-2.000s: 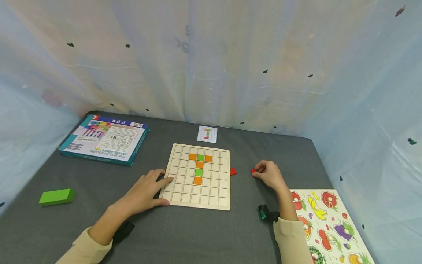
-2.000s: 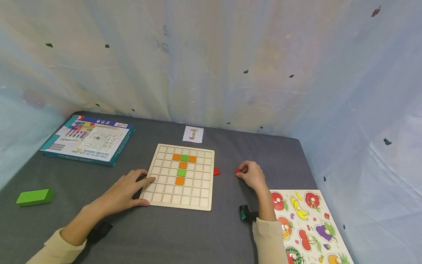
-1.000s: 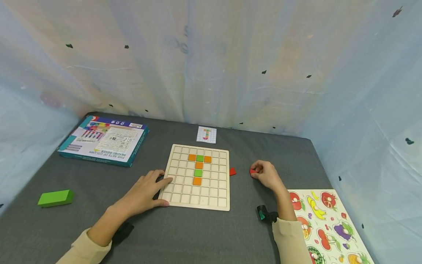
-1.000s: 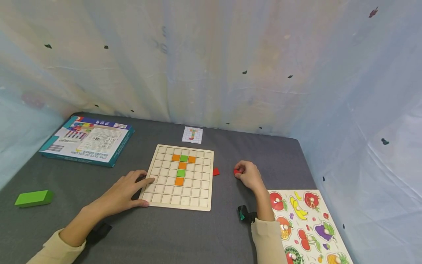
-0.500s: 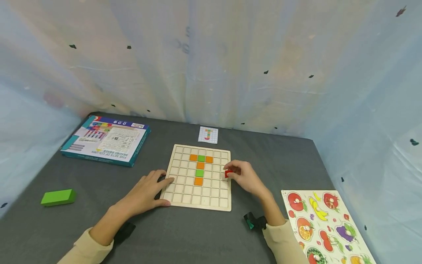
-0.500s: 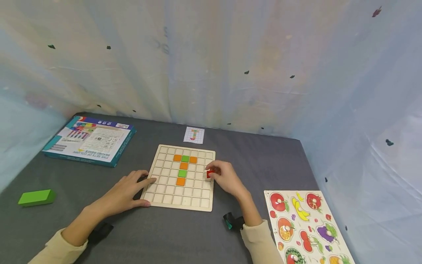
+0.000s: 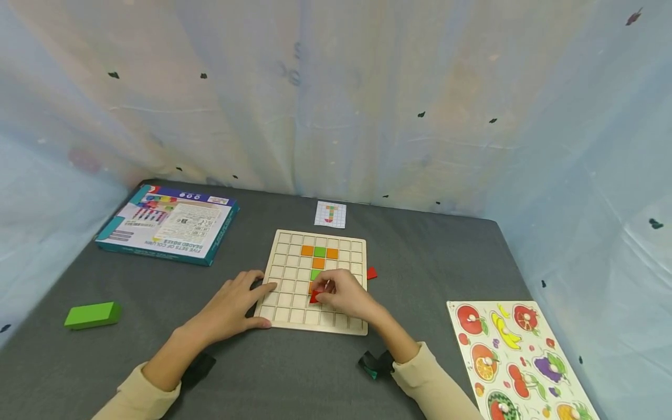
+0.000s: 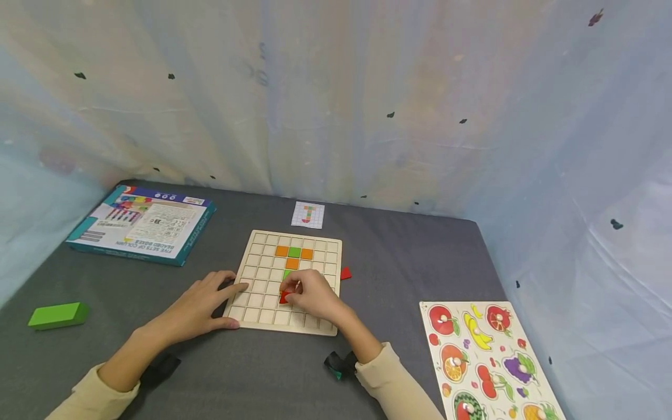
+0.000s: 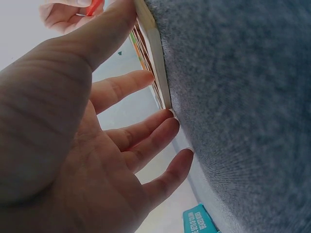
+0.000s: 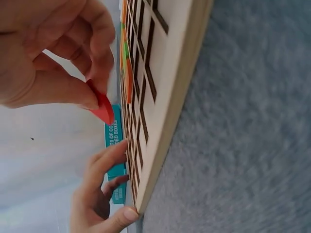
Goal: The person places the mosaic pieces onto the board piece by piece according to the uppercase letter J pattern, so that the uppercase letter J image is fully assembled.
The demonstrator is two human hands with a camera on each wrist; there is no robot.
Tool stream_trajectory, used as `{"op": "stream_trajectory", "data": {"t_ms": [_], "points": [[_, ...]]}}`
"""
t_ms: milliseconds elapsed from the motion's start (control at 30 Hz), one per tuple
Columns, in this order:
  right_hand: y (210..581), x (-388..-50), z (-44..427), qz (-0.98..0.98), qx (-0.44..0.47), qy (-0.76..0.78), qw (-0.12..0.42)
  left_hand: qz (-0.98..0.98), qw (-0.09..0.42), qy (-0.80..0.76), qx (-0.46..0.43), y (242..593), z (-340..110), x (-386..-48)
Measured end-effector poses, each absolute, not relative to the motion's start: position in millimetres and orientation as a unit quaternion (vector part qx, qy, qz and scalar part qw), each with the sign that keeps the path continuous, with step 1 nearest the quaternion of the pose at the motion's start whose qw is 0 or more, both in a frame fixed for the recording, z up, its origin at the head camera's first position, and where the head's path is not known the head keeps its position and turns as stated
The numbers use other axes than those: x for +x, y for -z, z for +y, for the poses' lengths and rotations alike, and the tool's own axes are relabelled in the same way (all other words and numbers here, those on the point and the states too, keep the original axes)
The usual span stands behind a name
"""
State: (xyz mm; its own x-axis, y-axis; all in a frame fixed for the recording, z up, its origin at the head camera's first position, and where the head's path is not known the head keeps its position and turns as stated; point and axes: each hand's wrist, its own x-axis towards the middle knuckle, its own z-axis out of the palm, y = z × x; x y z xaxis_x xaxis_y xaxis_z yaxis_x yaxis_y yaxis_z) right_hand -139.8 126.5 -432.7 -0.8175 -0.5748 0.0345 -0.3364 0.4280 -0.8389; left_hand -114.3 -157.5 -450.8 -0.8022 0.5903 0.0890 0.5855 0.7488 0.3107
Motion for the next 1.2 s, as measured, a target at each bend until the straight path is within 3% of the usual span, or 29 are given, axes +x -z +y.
{"op": "stream_trajectory", "data": {"t_ms": [1200], "points": [[434.7,-130.5,109.6,0.910,-0.287,0.293,0.054,0.935,-0.002,-0.159,0.316,455.8,-158.1,-116.3]]}}
